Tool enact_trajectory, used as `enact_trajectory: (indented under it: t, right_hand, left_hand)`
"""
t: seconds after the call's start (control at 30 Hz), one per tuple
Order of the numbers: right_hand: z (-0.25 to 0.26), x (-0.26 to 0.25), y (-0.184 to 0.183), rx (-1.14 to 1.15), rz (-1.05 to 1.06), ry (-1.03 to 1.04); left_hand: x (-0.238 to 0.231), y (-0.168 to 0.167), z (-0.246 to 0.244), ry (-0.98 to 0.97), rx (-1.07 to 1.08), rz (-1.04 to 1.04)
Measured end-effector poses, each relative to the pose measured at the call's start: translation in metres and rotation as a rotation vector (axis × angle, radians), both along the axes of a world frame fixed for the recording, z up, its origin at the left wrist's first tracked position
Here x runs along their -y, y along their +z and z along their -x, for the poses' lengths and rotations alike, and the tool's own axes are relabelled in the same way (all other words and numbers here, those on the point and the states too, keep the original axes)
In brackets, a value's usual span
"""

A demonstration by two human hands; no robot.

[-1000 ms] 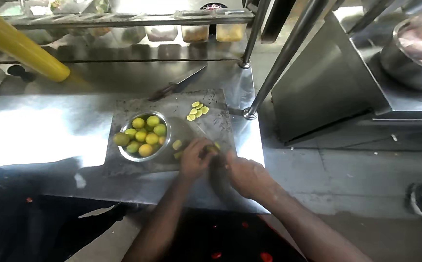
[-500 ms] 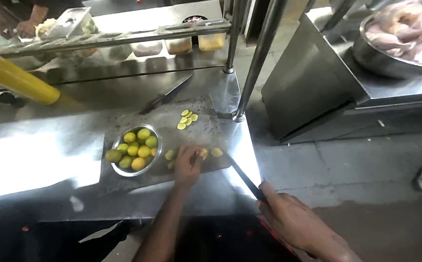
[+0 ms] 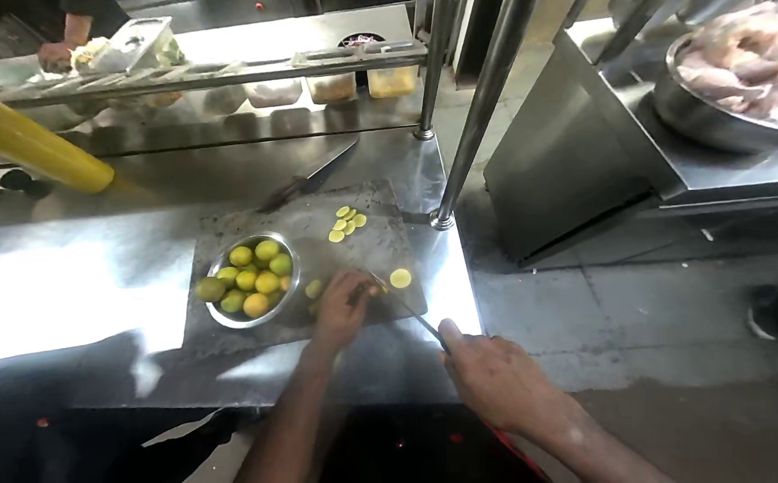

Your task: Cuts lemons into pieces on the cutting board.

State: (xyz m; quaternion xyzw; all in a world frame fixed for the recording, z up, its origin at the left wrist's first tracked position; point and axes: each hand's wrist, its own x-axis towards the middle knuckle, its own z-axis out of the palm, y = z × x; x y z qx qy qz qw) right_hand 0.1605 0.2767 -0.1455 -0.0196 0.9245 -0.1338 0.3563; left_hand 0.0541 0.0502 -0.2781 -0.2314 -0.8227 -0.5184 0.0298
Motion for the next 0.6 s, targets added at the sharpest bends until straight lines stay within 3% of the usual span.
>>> enact_trajectory:
  t: [0.37,0.6]
  right_hand:
    - [0.073,0.052,-0.028,-0.089,0.067,-0.048]
    - [-0.017,-0.007,-0.014,0.209,-0.044,-0.04]
  left_hand:
    - [0.001,-0.002,0.0,0.018,-0.07,0.039]
    - [-0.001,-0.001,-0.002,0.032,-0.037,-0.027]
